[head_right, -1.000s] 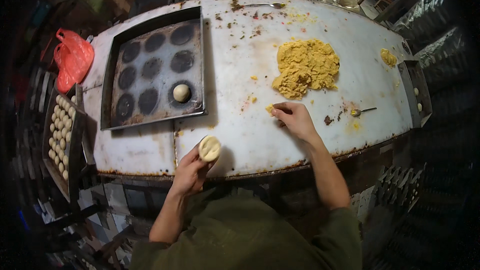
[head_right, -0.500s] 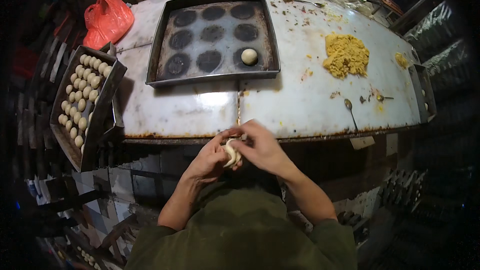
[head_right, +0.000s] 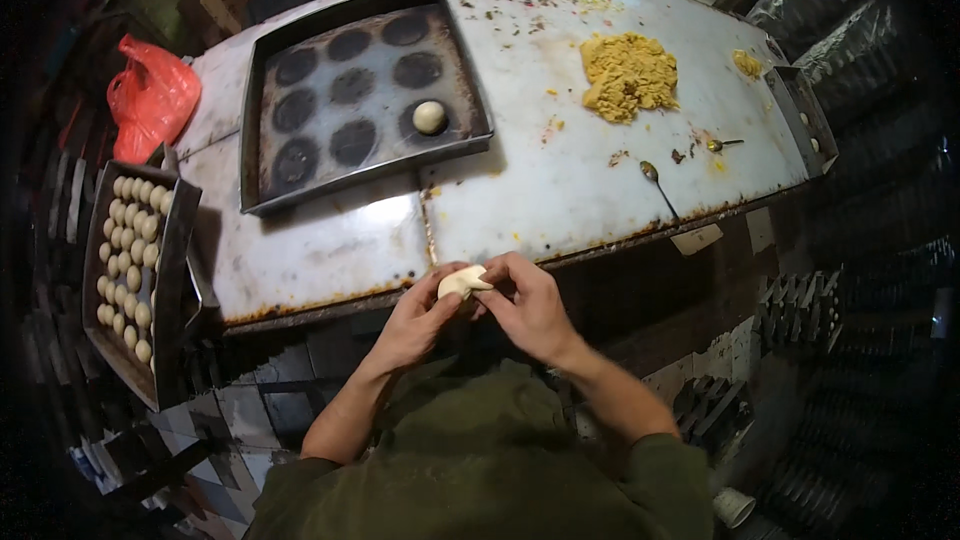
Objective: The person fills a tray with round dough balls by hand, carries the tray to another table, and fills the dough portions with yellow paste before placing them into a baking pan.
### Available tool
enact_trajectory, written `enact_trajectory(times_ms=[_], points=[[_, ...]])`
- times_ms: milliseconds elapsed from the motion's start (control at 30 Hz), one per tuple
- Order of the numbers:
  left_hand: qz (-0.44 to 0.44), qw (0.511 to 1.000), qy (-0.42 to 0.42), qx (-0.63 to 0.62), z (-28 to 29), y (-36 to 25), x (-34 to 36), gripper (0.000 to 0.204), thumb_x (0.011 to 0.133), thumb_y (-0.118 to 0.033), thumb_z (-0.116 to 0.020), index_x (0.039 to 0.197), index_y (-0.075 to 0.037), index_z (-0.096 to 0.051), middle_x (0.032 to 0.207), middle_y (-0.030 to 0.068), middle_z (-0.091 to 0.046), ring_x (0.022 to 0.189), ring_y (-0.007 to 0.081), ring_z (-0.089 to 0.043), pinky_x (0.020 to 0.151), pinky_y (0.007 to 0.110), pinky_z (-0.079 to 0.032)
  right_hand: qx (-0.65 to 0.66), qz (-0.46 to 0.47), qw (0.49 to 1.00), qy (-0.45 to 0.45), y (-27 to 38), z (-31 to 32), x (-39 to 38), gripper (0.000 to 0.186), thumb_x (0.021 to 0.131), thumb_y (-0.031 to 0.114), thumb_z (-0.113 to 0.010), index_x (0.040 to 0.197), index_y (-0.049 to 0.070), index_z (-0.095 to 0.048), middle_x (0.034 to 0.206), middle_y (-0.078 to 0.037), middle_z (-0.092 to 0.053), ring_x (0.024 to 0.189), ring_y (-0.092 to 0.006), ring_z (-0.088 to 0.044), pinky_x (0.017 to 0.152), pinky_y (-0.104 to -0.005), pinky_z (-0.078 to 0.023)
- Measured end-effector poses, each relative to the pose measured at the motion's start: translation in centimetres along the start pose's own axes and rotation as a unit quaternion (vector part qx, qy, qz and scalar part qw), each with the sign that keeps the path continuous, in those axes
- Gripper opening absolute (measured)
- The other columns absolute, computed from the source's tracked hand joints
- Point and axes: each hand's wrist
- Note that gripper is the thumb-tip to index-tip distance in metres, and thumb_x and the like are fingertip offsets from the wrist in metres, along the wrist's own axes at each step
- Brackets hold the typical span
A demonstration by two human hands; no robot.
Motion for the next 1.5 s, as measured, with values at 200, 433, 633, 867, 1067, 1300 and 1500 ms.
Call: enact_trajectory(times_ms=[200,433,633,867,1067,1300,1500], points=[[-0.16,0.967,-0.139,0.143,-6.2,3.0,13.0,0.03,0.088,-0.008,-0.056,0.114,0.0,-0.044,0.098,0.0112,-0.053,0.091,0.0203,-0.054,0.076,0.028,-0.046,-0.453,0.238,0.847,-0.145,-4.5,5.4,1.1,0.029,0.074,-0.008,-0.049,0.101,-0.003,-0.057,0.122,-0.019,-0.043,0.115,-0.0408,-0.041,0.1,-0.0446,-0.032],[-0.238,0.736,0.028,0.633,-3.9,-0.1,16.2,0.047,0.079,-0.016,-0.067,0.123,-0.008,-0.05,0.13,0.0159,-0.045,0.123,0.0348,-0.041,0.106,0.05,-0.023,-0.121,0.025,0.958,-0.26,-8.2,14.0,13.8,0.018,0.091,0.013,-0.047,0.097,-0.002,-0.056,0.095,-0.015,-0.058,0.091,-0.0275,-0.055,0.085,-0.0349,-0.042],[-0.148,0.808,-0.309,0.479,7.0,-11.2,1.5,0.03,0.079,0.003,-0.059,0.109,0.0,-0.058,0.112,0.0113,-0.061,0.107,0.0224,-0.056,0.094,0.031,-0.04,-0.405,0.279,0.87,-0.012,-9.6,9.7,8.3,0.012,0.075,0.005,-0.064,0.086,0.003,-0.06,0.092,-0.014,-0.057,0.09,-0.0315,-0.052,0.082,-0.041,-0.041],[-0.115,0.446,-0.577,0.674,22.5,-22.5,-14.2,0.024,0.087,-0.019,-0.057,0.101,0.0,-0.062,0.094,0.0153,-0.064,0.085,0.0271,-0.062,0.075,0.034,-0.046,-0.443,0.115,0.877,-0.148,-9.7,14.0,14.1,0.017,0.087,0.01,-0.044,0.076,-0.002,-0.049,0.088,-0.014,-0.048,0.081,-0.0301,-0.041,0.076,-0.0413,-0.034],[0.14,0.578,-0.44,0.672,37.0,-30.3,-17.9,0.04,0.077,-0.017,-0.057,0.114,-0.002,-0.056,0.105,0.019,-0.061,0.096,0.0271,-0.06,0.083,0.036,-0.046,-0.464,0.135,0.872,-0.079,-10.0,7.7,7.6,0.01,0.077,0.004,-0.057,0.084,-0.002,-0.055,0.097,-0.016,-0.051,0.09,-0.032,-0.046,0.078,-0.0381,-0.04],[0.032,0.599,-0.349,0.72,40.5,-26.7,-17.1,0.033,0.072,-0.007,-0.06,0.104,-0.003,-0.054,0.094,0.0192,-0.053,0.089,0.0352,-0.055,0.079,0.041,-0.046,-0.445,-0.077,0.887,0.096,2.1,3.9,11.9,0.021,0.073,0.004,-0.059,0.094,-0.001,-0.06,0.084,-0.014,-0.058,0.08,-0.025,-0.058,0.073,-0.031,-0.046],[-0.32,0.718,-0.561,0.261,28.2,-27.6,-21.2,0.036,0.09,-0.004,-0.044,0.125,0.002,-0.042,0.123,0.0129,-0.048,0.112,0.0222,-0.049,0.097,0.035,-0.038,-0.492,0.186,0.835,0.161,4.5,-13.0,24.6,0.03,0.078,0.007,-0.063,0.106,0.001,-0.057,0.104,-0.018,-0.054,0.095,-0.0372,-0.053,0.083,-0.0394,-0.044]])
Point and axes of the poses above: each hand's wrist, its own x-axis towards the middle knuckle, its own z-axis out of the back of the hand, y = z × x
